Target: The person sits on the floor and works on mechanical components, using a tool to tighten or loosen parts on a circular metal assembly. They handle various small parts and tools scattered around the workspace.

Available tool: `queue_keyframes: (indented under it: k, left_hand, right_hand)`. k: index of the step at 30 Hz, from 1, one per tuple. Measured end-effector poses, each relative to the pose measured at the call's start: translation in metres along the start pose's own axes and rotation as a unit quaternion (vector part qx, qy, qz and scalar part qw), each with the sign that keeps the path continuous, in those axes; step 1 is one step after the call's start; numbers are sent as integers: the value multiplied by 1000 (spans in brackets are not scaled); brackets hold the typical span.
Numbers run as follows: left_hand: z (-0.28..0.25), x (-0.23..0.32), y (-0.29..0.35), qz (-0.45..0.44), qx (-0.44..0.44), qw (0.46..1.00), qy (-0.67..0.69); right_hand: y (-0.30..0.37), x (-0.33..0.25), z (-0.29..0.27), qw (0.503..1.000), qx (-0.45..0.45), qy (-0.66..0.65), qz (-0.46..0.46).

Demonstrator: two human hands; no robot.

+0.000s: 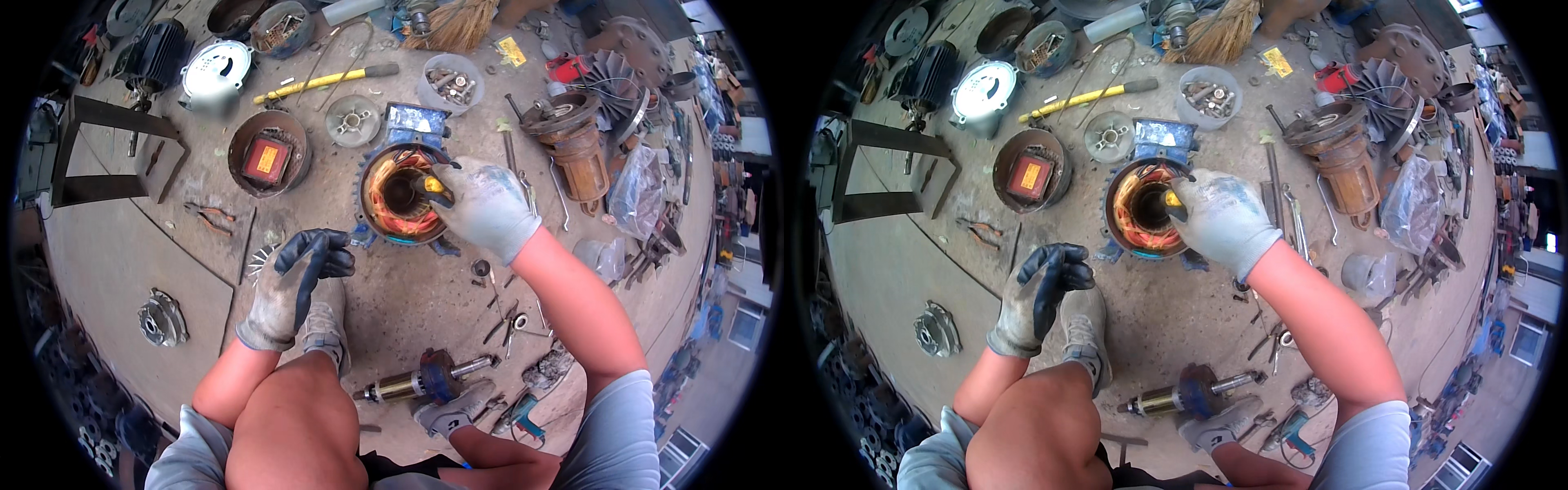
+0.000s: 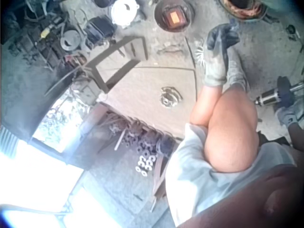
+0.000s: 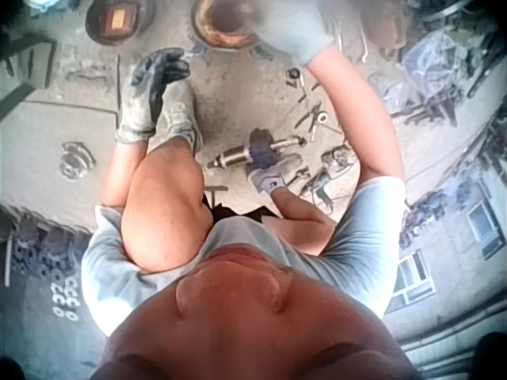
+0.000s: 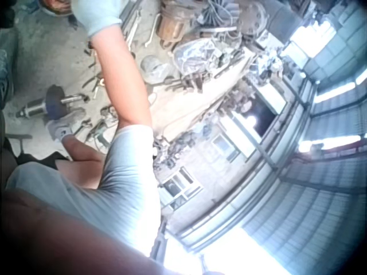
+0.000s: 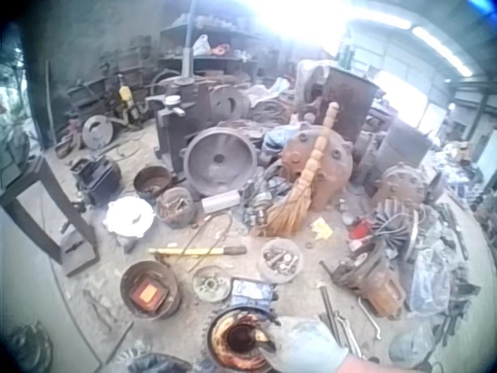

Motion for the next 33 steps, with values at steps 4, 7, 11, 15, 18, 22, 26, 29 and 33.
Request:
queue_keyframes:
  k: [4, 7, 11, 15, 18, 22, 26, 29, 33]
  left_hand:
    - [1, 1, 0, -12, 2, 1000, 0]
    - [2, 0, -1, -15, 2, 1000, -4]
    - [2, 0, -2, -21, 2, 1000, -3]
    - [2, 1, -3, -18, -1, 1000, 4]
    - [1, -1, -3, -17, 3, 1000, 4]
    - [1, -1, -3, -17, 0, 1000, 2]
    - [4, 0, -3, -19, -5, 1000, 4]
    - [6, -1, -3, -19, -8, 1000, 4]
    - [5, -3, -3, -18, -2, 1000, 4]
  right_hand:
    - [4, -3, -4, 1000, -2, 2, -5]
    - [5, -7, -5, 1000, 1, 15, -11]
    - [2, -2, 7, 1000, -21, 6, -20]
    - [1, 7, 16, 999, -29, 4, -23]
    - [-1, 1, 17, 998, -51, 21, -27]
    - [0, 0, 15, 999, -42, 13, -24]
    - [2, 2, 12, 999, -36, 2, -24]
    - [-1, 0, 17, 998, -59, 9, -18]
    - [-5, -2, 23, 998, -61, 17, -29]
Point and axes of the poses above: each hand's wrist, its own y-axis away from the middle knuckle, its own z-axis out of the palm, x = y × z, the point moved 8 cm from there along -y, towards the middle knuckle, and after that the axes turned 11 degrees about -z, right-handed, at the moved point
